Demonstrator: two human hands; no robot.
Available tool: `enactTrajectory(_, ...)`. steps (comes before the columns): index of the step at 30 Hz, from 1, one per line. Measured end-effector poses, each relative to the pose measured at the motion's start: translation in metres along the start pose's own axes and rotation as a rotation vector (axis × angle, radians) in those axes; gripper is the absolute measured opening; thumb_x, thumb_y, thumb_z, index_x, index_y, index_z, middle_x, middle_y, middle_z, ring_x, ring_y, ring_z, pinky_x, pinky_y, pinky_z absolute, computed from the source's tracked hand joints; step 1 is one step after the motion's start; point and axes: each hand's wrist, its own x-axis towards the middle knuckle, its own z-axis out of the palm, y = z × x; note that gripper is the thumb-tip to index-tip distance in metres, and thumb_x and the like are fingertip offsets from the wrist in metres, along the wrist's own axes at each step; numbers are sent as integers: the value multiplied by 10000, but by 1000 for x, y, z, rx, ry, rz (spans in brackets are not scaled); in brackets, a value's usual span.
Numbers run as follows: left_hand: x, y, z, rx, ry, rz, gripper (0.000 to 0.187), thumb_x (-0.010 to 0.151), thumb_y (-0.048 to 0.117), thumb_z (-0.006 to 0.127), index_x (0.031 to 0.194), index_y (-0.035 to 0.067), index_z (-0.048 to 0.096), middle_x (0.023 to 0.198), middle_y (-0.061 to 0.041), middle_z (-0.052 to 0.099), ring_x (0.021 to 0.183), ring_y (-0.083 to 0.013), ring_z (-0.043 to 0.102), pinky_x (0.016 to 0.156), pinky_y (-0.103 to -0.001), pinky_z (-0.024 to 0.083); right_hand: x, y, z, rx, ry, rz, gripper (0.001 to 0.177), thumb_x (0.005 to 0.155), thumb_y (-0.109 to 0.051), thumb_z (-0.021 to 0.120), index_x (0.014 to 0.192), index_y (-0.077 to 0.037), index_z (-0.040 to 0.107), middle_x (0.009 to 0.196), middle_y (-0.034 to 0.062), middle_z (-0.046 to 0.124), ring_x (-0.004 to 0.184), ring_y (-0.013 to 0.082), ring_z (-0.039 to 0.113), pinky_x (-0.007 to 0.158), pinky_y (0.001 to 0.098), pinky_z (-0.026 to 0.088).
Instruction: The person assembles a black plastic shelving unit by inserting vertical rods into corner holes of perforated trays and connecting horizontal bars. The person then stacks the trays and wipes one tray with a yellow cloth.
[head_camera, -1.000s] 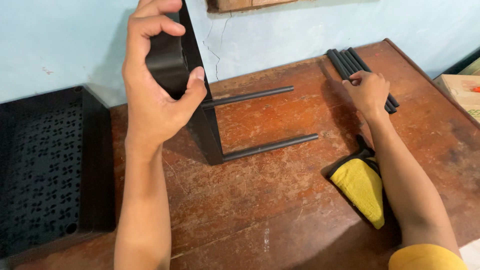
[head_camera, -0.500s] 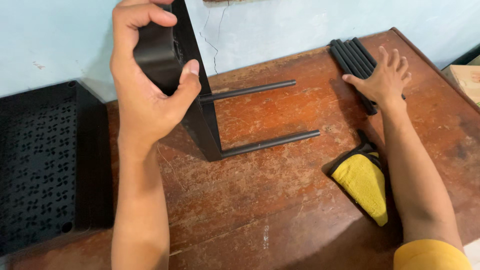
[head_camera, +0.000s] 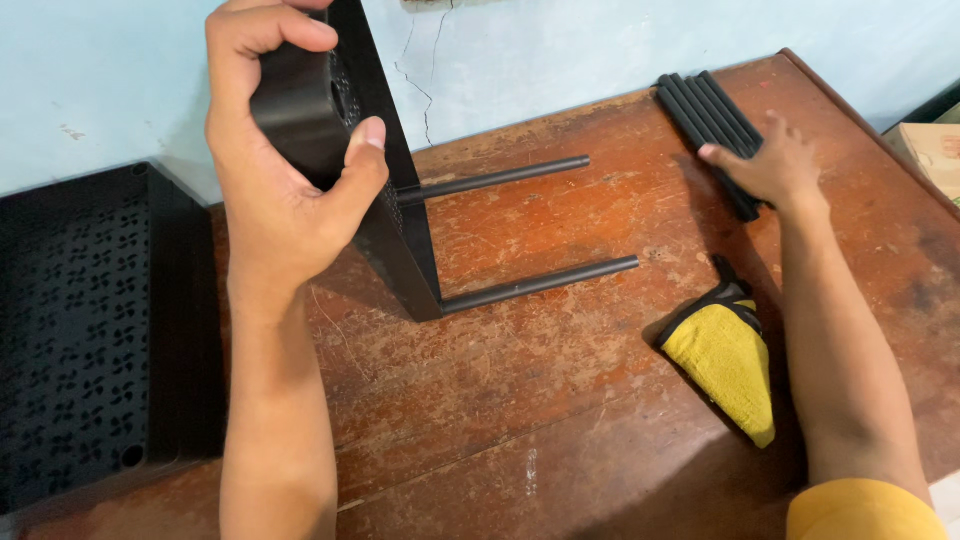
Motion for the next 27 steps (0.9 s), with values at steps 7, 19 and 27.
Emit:
enactTrajectory(7, 2, -2, 1, -6, 0, 31, 441, 988, -97, 690, 1304, 98, 452, 1337, -53, 489, 1155, -116, 502, 1021, -240, 430, -17, 29, -10, 789, 308, 205, 792, 1076, -600, 447, 1596, -35, 254, 1634, 265, 238, 1484, 402, 350, 1160, 529, 382)
enactTrajectory(19, 1, -5, 7, -22, 9, 22, 425, 1000, -86, 688, 1310, 98, 462, 1312, -41, 491, 1100, -113, 506, 967, -236, 440, -17, 10, 61, 541, 452, 213, 875, 1105, -590, 558, 1671, -72, 140, 1717, 262, 81, 1589, 450, 58, 1278, 613, 67)
enactTrajectory(27, 3, -5, 8, -8, 16, 33, 425, 986, -81, 693, 1303, 92, 468, 1364, -77, 508, 1185, -132, 514, 1035, -247, 431, -21, -16, 49, 471, 417, 224, 803, 1097, -576, 526, 1635, -78, 199, 1710, 229, 110, 1585, 406, 86, 1255, 629, 56)
